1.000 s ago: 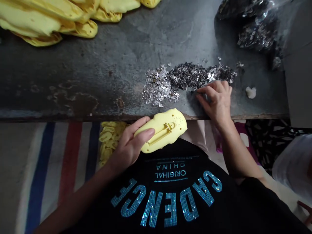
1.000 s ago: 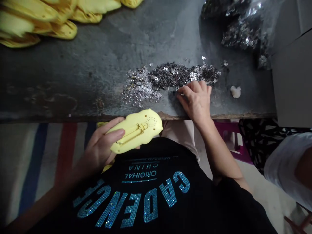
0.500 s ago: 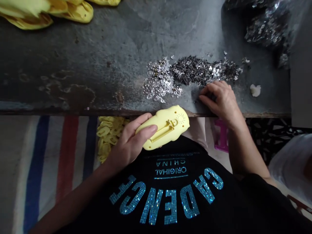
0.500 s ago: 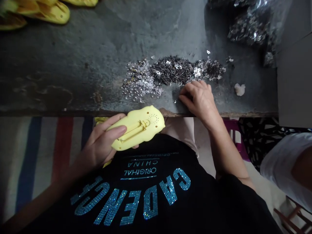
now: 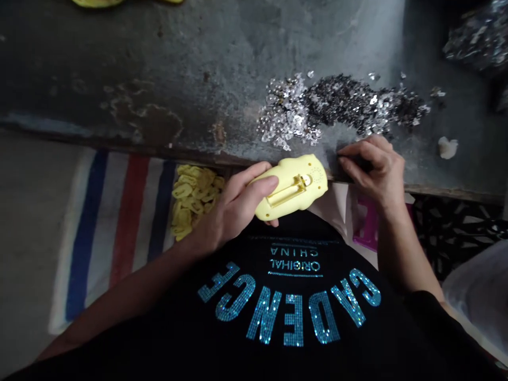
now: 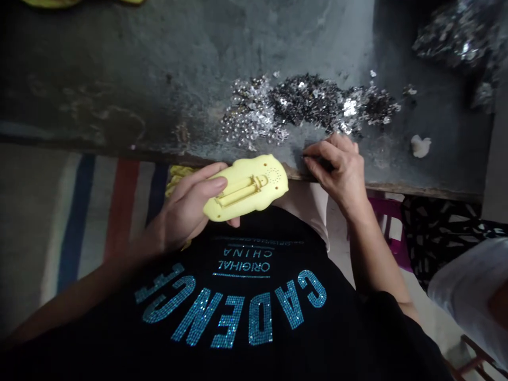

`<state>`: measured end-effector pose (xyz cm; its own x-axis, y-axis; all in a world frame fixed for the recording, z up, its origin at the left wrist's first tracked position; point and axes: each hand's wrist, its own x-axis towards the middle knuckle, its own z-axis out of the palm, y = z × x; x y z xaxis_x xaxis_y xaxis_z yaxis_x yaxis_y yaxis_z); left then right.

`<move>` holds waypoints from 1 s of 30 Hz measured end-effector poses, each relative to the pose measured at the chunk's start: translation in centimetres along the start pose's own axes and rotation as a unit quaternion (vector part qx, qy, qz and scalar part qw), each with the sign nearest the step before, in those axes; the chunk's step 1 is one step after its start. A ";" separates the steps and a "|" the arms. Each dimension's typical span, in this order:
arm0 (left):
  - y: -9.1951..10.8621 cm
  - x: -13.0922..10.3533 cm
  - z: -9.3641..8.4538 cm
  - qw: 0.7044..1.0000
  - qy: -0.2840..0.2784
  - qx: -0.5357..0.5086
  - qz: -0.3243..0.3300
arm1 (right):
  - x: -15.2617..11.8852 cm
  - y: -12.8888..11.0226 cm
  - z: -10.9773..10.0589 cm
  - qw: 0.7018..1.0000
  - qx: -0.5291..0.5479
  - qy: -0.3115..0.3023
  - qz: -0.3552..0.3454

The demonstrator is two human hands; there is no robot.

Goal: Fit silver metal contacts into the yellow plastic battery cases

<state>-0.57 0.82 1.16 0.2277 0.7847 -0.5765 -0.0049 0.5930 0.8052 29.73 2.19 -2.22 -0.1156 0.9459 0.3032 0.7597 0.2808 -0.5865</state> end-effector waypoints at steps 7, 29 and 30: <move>1.0 -0.6 0.5 0.993 -0.072 0.063 0.064 | -0.9 -6.2 -2.3 0.982 0.161 -0.072 -0.060; 2.1 -2.2 0.9 0.985 -0.075 0.111 0.106 | -0.9 -8.9 -3.0 0.978 -0.005 -0.108 -0.180; 2.1 -2.2 1.0 0.985 -0.071 0.109 0.109 | -0.9 -8.9 -3.0 0.976 -0.007 -0.107 -0.188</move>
<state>-0.12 0.19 4.28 0.3781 0.8471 -0.3735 0.1374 0.3476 0.9275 25.01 -1.67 4.99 -0.5173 0.7894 0.3306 0.6465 0.6136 -0.4534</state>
